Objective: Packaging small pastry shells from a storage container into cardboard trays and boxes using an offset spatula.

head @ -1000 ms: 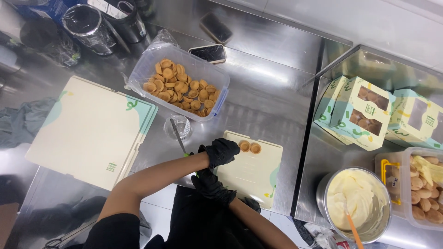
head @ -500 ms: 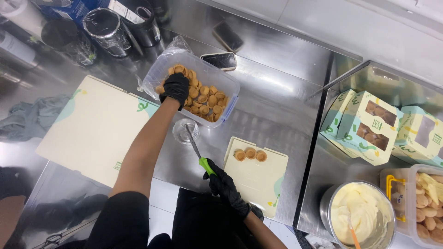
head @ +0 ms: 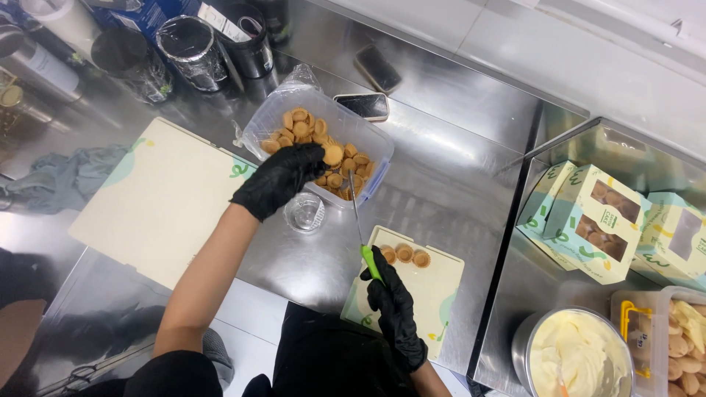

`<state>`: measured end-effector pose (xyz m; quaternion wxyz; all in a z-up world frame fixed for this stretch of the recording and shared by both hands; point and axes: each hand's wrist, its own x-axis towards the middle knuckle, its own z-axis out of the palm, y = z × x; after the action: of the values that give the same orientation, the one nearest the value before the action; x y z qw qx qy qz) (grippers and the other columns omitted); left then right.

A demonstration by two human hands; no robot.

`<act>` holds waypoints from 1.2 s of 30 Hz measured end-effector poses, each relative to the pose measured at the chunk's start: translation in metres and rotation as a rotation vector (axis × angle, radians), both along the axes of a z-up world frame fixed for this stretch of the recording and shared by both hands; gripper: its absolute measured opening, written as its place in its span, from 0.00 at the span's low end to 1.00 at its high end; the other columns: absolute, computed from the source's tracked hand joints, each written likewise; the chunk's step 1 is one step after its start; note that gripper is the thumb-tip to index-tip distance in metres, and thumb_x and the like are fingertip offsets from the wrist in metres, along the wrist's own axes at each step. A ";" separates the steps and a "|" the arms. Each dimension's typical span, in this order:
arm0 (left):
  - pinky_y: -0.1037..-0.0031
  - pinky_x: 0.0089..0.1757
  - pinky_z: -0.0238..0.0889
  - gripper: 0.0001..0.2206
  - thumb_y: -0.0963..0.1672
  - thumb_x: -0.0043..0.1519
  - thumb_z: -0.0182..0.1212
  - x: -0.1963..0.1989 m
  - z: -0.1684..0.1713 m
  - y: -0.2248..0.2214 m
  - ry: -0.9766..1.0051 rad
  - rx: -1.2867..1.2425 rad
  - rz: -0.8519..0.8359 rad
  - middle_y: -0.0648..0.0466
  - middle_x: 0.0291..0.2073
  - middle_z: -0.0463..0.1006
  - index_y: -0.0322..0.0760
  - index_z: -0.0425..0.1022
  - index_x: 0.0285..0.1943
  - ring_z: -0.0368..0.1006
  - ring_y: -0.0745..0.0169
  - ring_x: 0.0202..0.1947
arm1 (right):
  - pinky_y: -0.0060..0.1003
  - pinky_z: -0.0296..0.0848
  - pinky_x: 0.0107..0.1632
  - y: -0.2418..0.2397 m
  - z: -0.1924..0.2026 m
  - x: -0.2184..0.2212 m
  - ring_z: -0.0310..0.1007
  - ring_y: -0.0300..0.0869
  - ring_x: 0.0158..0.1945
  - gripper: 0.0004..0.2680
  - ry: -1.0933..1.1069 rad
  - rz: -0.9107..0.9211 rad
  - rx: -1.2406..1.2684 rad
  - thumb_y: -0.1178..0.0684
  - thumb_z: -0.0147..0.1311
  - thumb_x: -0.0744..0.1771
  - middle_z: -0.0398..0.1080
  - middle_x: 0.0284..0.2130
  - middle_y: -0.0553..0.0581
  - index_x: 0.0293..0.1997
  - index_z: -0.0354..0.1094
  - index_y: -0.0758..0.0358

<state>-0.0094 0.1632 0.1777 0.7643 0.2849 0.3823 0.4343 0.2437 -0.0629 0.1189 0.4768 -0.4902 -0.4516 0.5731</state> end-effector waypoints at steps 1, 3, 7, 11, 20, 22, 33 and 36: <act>0.76 0.49 0.72 0.13 0.43 0.64 0.61 0.004 -0.003 -0.009 0.000 -0.002 0.003 0.53 0.45 0.81 0.30 0.75 0.54 0.77 0.64 0.45 | 0.28 0.66 0.35 0.002 0.006 0.001 0.61 0.32 0.30 0.21 0.000 0.003 -0.002 0.59 0.48 0.69 0.72 0.44 0.53 0.75 0.57 0.61; 0.76 0.50 0.71 0.12 0.43 0.64 0.61 0.012 -0.011 -0.029 -0.078 0.008 0.016 0.54 0.45 0.81 0.29 0.76 0.53 0.77 0.65 0.46 | 0.36 0.73 0.48 0.003 0.018 0.003 0.74 0.41 0.46 0.21 -0.418 0.023 0.408 0.63 0.49 0.70 0.72 0.47 0.56 0.75 0.57 0.62; 0.74 0.50 0.72 0.11 0.42 0.64 0.62 0.020 -0.034 -0.054 -0.031 -0.017 0.049 0.53 0.43 0.81 0.29 0.77 0.52 0.76 0.63 0.44 | 0.37 0.77 0.45 0.003 0.014 -0.001 0.77 0.45 0.44 0.21 -0.767 -0.051 0.550 0.61 0.53 0.68 0.72 0.47 0.57 0.71 0.59 0.56; 0.75 0.48 0.69 0.12 0.42 0.66 0.63 0.018 -0.046 -0.073 0.045 0.066 0.059 0.53 0.42 0.80 0.28 0.78 0.56 0.73 0.66 0.42 | 0.40 0.75 0.35 0.001 0.017 0.001 0.77 0.48 0.35 0.25 -0.984 0.057 0.362 0.60 0.56 0.65 0.73 0.43 0.57 0.72 0.58 0.52; 0.74 0.47 0.69 0.16 0.43 0.66 0.60 0.001 -0.052 -0.109 0.107 0.077 0.033 0.50 0.43 0.81 0.26 0.76 0.59 0.74 0.66 0.42 | 0.34 0.74 0.40 0.001 0.004 0.005 0.75 0.42 0.36 0.21 -0.775 0.006 0.409 0.60 0.53 0.67 0.73 0.40 0.54 0.71 0.61 0.56; 0.75 0.46 0.69 0.16 0.45 0.67 0.59 0.002 -0.064 -0.114 0.199 0.048 0.005 0.50 0.42 0.81 0.27 0.77 0.59 0.74 0.66 0.41 | 0.33 0.74 0.44 -0.001 -0.005 0.010 0.74 0.39 0.38 0.19 -0.573 -0.032 0.396 0.60 0.52 0.69 0.73 0.40 0.53 0.70 0.62 0.58; 0.64 0.40 0.70 0.10 0.43 0.60 0.63 0.119 -0.188 -0.172 0.938 1.071 -0.104 0.51 0.40 0.79 0.37 0.79 0.49 0.76 0.54 0.41 | 0.34 0.69 0.63 -0.080 -0.055 0.018 0.69 0.43 0.62 0.15 -0.752 0.244 0.567 0.56 0.52 0.69 0.69 0.60 0.63 0.64 0.65 0.61; 0.60 0.38 0.69 0.07 0.44 0.62 0.62 0.130 -0.252 -0.176 1.257 1.189 -0.276 0.54 0.38 0.78 0.40 0.79 0.46 0.74 0.53 0.39 | 0.34 0.71 0.61 -0.081 -0.047 0.007 0.72 0.39 0.59 0.16 -0.045 0.168 -0.433 0.54 0.54 0.68 0.73 0.56 0.57 0.64 0.65 0.63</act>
<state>0.1202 -0.0127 -0.0740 0.1829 0.8663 0.4052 0.2278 0.2506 -0.1442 0.0719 0.3007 -0.5544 -0.3678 0.6833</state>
